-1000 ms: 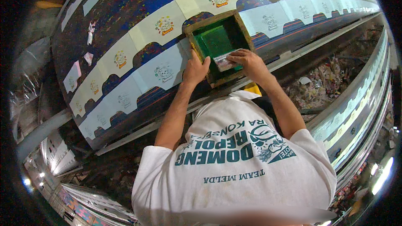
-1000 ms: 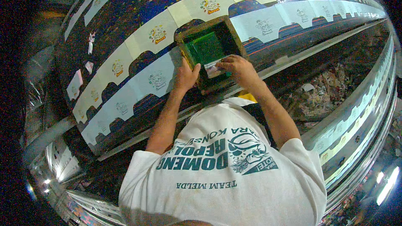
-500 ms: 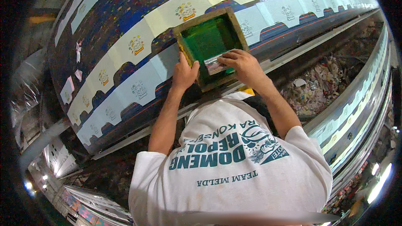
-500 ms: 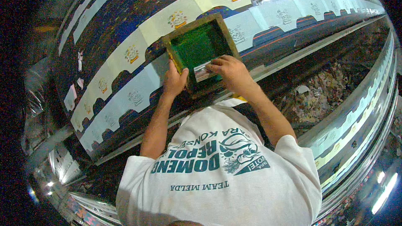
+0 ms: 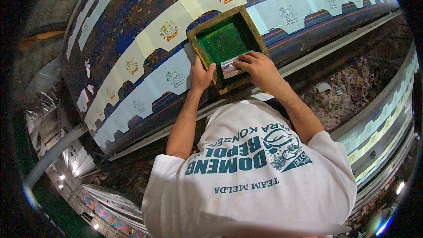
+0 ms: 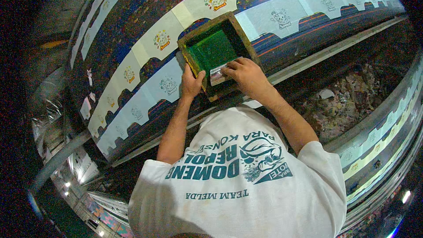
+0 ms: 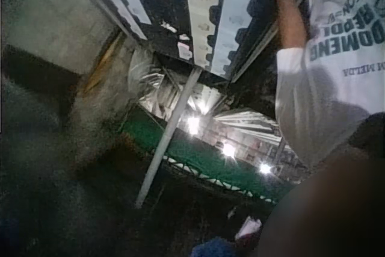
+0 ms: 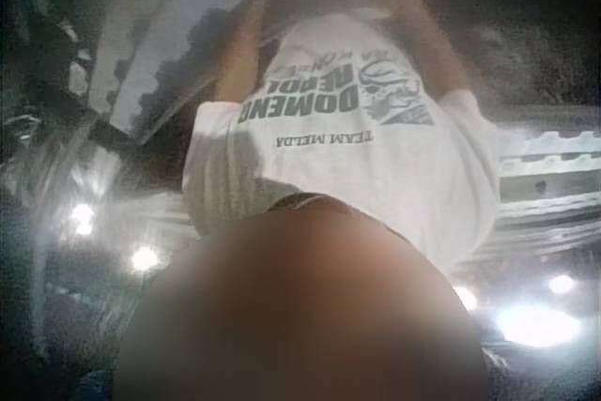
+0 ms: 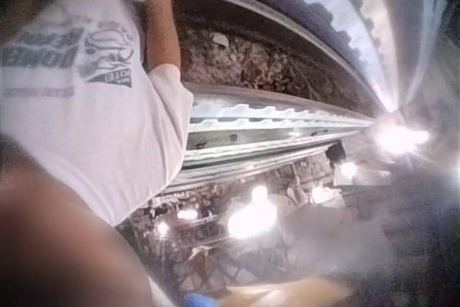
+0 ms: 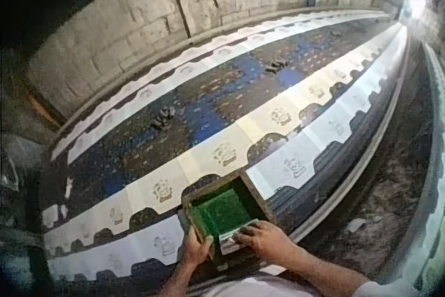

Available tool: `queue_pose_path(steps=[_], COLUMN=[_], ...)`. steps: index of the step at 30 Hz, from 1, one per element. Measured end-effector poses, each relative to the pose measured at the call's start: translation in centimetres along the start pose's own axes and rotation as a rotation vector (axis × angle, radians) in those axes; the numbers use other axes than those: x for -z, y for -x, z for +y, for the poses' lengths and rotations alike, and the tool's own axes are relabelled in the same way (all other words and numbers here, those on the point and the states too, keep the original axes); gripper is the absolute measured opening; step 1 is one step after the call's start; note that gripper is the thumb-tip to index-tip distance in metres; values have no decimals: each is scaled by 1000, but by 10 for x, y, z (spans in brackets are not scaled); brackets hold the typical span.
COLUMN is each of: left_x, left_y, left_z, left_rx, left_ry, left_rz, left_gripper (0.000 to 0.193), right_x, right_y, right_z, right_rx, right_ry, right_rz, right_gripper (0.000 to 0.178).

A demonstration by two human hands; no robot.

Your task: The person holds a screen printing frame over a long sheet of printed material and repeatedly uses a squeegee to spread green ink across the screen mesh. The person moves the frame along the sheet and continues the same wiping motion throughout the clip.

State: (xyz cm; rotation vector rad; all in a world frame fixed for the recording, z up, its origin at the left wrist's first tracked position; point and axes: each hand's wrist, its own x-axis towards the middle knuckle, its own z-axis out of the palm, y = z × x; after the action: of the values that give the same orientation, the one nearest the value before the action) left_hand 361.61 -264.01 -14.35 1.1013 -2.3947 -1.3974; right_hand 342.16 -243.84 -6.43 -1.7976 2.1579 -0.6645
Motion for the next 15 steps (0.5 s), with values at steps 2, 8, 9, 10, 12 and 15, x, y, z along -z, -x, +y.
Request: queue_pose_path(steps=[2, 8, 9, 10, 12, 15], left_x=[-1, 1, 2, 2, 4, 3], left_y=[-1, -1, 0, 0, 1, 3], left_z=[-2, -4, -2, -1, 4, 13], left_rx=[0, -4, 9, 34, 45, 100], left_ry=[30, 35, 20, 6, -25, -42], left_rz=[2, 3, -8, -24, -17, -20], left_gripper=[58, 57, 59, 61, 61, 61], right_x=[0, 9, 12, 16, 17, 7], right_y=[-2, -8, -11, -18, -41, -92], right_z=[1, 1, 4, 10, 22, 43], right_rx=[21, -54, -26, -37, -50, -40], right_ry=[19, -58, -68, -77, -61, -46], right_rz=[9, -212, -216, -290, -339, -207], right_gripper=[45, 52, 49, 47, 44, 41])
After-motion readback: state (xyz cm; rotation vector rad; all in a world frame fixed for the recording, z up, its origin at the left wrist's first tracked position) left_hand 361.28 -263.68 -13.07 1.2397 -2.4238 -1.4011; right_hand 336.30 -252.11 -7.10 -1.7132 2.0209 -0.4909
